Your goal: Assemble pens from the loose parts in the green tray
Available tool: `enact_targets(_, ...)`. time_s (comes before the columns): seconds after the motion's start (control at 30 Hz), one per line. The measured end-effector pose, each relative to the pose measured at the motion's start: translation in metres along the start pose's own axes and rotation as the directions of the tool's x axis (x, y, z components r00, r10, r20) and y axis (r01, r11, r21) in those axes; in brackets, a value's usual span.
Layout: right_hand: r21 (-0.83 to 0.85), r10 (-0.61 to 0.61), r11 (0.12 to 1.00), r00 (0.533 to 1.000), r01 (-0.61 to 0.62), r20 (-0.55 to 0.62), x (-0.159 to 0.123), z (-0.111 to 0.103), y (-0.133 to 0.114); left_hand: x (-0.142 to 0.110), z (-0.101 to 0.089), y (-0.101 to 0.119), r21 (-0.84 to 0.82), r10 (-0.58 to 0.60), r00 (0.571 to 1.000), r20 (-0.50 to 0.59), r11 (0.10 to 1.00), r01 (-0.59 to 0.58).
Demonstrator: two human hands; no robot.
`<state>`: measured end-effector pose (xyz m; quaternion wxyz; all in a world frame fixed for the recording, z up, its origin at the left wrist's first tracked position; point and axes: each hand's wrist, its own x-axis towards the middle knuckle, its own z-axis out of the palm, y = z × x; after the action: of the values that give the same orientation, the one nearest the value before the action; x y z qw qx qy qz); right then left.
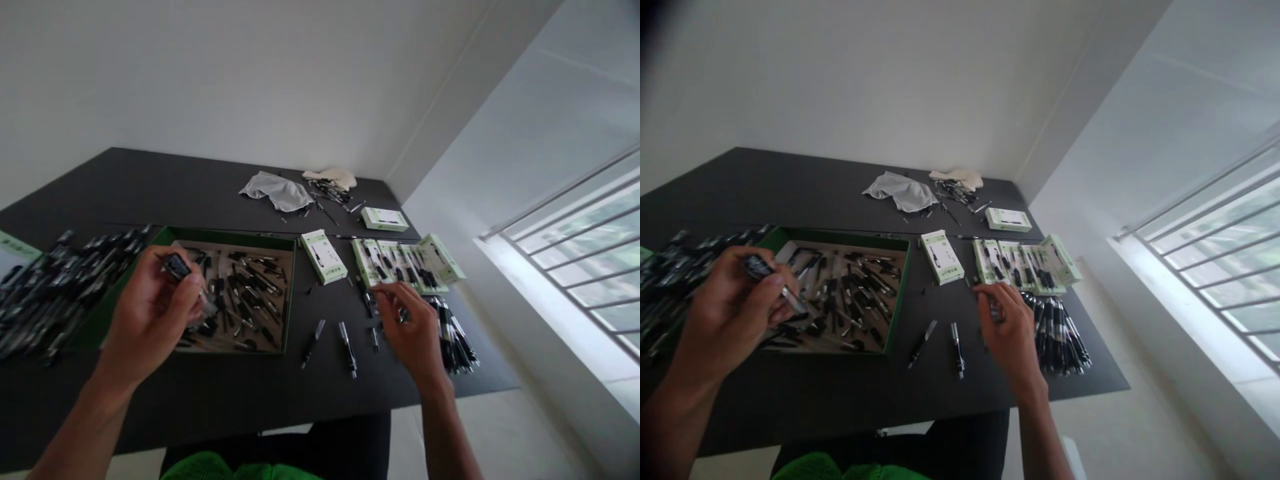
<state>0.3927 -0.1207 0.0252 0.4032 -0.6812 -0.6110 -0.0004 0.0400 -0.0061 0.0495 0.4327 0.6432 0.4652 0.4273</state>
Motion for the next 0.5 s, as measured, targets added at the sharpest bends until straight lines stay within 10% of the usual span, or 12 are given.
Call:
enact_targets(0.27, -0.156, -0.103, 0.974, 0.936, 0.163, 0.337, 0.160, 0.082, 0.006, -0.022, 0.008, -0.007, -0.242, -0.151, 0.979, 0.138, 0.953, 0.181)
enact_targets(0.5, -0.234, -0.057, 0.947, 0.829, 0.222, 0.556, 0.220, 0.168, -0.014, -0.028, 0.020, -0.021, -0.107, -0.123, 0.980, 0.158, 0.984, 0.141)
